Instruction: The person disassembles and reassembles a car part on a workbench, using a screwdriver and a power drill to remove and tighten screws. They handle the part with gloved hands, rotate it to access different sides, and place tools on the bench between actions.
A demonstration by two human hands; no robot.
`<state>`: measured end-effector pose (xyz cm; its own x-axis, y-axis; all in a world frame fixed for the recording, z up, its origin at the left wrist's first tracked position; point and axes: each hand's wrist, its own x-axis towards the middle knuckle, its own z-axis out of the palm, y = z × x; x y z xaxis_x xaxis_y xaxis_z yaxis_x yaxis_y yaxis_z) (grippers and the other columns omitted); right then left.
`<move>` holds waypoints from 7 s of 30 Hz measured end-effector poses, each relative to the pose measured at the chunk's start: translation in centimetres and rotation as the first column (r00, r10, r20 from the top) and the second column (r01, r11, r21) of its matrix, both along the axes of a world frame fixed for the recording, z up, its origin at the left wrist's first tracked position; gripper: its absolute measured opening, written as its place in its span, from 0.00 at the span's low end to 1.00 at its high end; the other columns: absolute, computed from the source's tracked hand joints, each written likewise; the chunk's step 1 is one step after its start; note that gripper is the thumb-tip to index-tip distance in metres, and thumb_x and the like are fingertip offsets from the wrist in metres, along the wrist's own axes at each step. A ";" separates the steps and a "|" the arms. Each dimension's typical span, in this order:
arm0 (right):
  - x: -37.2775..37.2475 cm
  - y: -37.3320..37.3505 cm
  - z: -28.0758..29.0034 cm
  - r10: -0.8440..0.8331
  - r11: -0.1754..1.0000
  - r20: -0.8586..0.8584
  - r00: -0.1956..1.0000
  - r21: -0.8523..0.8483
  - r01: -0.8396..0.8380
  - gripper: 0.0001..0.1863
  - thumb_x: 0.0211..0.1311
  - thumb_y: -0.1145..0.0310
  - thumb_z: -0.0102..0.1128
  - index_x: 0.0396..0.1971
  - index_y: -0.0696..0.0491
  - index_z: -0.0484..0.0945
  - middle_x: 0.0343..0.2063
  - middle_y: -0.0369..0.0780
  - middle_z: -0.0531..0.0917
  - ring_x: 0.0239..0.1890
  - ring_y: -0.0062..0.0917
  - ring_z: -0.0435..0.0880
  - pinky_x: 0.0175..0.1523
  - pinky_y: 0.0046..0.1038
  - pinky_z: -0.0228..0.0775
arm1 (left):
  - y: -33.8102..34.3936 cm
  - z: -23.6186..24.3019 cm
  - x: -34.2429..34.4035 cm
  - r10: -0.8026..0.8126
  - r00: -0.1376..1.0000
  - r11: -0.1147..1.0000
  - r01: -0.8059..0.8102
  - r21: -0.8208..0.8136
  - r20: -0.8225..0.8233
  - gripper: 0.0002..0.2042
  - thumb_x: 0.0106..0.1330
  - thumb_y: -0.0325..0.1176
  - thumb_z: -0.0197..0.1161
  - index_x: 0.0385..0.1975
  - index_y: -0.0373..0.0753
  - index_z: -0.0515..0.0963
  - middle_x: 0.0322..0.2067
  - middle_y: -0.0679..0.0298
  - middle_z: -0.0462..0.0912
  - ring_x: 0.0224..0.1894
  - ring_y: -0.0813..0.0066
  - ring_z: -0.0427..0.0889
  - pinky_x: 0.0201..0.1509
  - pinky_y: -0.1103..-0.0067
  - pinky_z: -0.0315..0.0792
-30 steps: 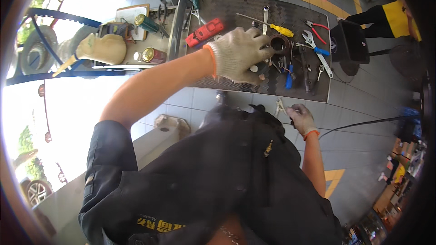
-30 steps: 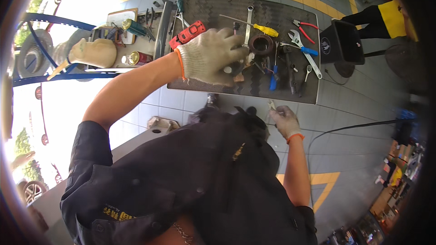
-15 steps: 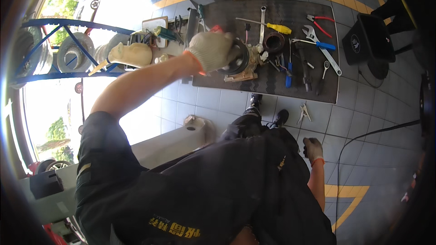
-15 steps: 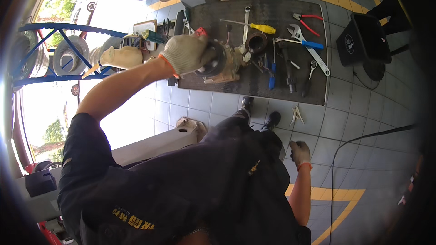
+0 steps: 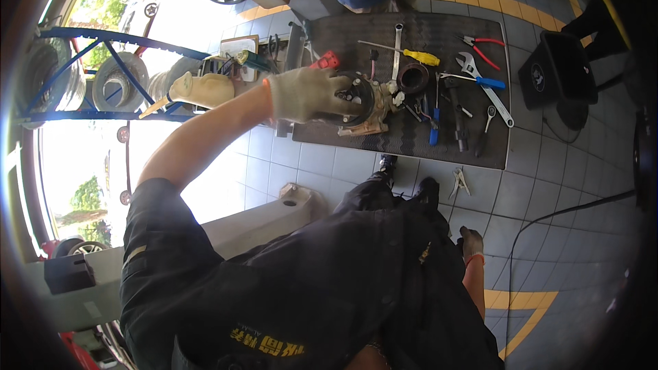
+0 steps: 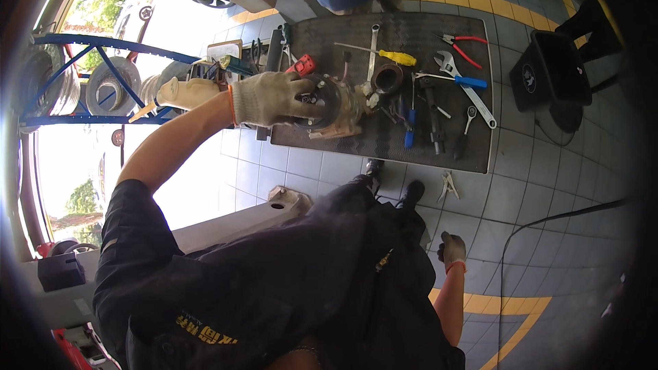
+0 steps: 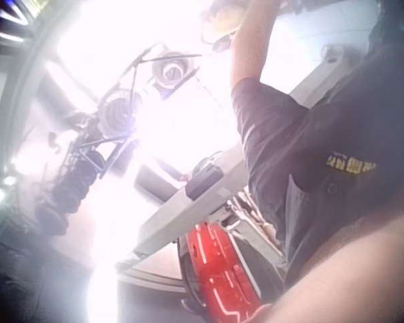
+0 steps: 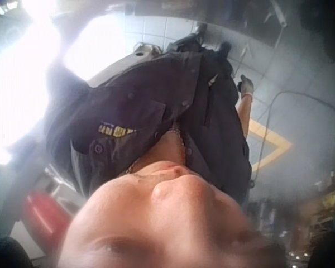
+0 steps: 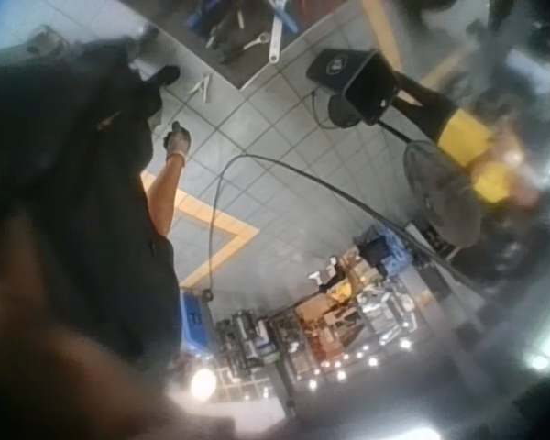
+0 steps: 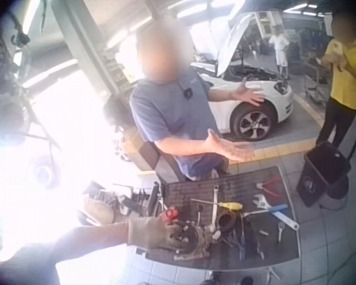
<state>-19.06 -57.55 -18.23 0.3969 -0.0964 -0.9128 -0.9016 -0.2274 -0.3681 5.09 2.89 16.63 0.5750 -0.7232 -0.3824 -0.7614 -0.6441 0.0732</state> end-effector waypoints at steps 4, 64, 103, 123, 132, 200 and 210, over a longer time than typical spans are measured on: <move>0.4 0.7 -0.2 -0.053 0.999 -0.039 0.998 -0.007 0.053 0.17 0.80 0.54 0.70 0.46 0.56 0.84 0.24 0.37 0.80 0.18 0.27 0.79 0.23 0.34 0.70 | 0.2 1.1 1.7 -0.073 0.996 0.985 0.082 0.153 -0.058 0.33 0.67 0.38 0.85 0.74 0.68 0.86 0.67 0.51 0.89 0.56 0.46 0.96 0.53 0.55 0.95; -5.6 1.6 -4.7 0.093 0.995 0.164 0.982 0.021 -0.098 0.17 0.82 0.55 0.65 0.34 0.52 0.82 0.19 0.36 0.77 0.15 0.26 0.73 0.22 0.37 0.64 | -10.5 -2.5 -2.2 0.991 0.131 0.126 -0.985 -0.121 -0.037 0.61 0.51 0.68 0.85 0.81 0.31 0.73 0.68 0.30 0.83 0.72 0.35 0.88 0.72 0.54 0.86; 23.4 44.6 14.8 0.420 0.766 0.632 0.652 0.138 -0.627 0.63 0.53 0.37 0.90 0.86 0.52 0.73 0.75 0.57 0.86 0.78 0.55 0.84 0.83 0.46 0.75 | 14.5 -23.0 -17.6 0.107 0.118 -0.644 -0.748 -0.159 -0.987 0.41 0.78 0.50 0.65 0.87 0.36 0.67 0.70 0.56 0.84 0.62 0.64 0.91 0.56 0.71 0.90; 20.6 45.7 15.9 0.592 0.747 0.656 0.468 -0.229 -0.624 0.66 0.65 0.32 0.82 0.92 0.51 0.59 0.75 0.72 0.74 0.80 0.67 0.75 0.84 0.55 0.72 | 18.2 -24.5 -15.9 0.410 0.256 -0.241 -0.895 -0.374 -0.875 0.31 0.81 0.18 0.60 0.84 0.26 0.68 0.84 0.48 0.75 0.80 0.56 0.82 0.85 0.64 0.77; 21.3 41.8 13.7 0.499 0.860 0.673 0.546 -0.309 -0.406 0.66 0.66 0.30 0.79 0.93 0.50 0.58 0.80 0.65 0.73 0.83 0.67 0.71 0.87 0.59 0.67 | 13.0 -27.4 -8.6 -0.122 0.211 -0.613 -0.785 -0.094 -0.970 0.30 0.79 0.28 0.56 0.82 0.33 0.74 0.74 0.52 0.85 0.76 0.57 0.86 0.81 0.61 0.81; 48.1 55.7 40.3 0.502 -0.549 0.354 -0.789 -0.574 -0.607 0.22 0.46 0.81 0.72 0.47 0.59 0.89 0.31 0.49 0.89 0.28 0.45 0.90 0.34 0.43 0.82 | -0.1 -15.7 -4.7 0.768 -0.442 -0.640 -0.516 -0.569 -0.463 0.33 0.52 0.39 0.87 0.61 0.42 0.88 0.59 0.48 0.90 0.58 0.39 0.90 0.65 0.49 0.82; 46.7 59.4 41.3 0.365 -0.659 0.269 -0.891 -0.601 -0.451 0.20 0.40 0.72 0.78 0.39 0.58 0.93 0.26 0.45 0.87 0.24 0.40 0.88 0.29 0.41 0.78 | -0.1 -15.9 -4.7 0.776 -0.457 -0.627 -0.491 -0.605 -0.434 0.33 0.51 0.41 0.88 0.61 0.43 0.89 0.57 0.50 0.90 0.56 0.41 0.90 0.63 0.50 0.83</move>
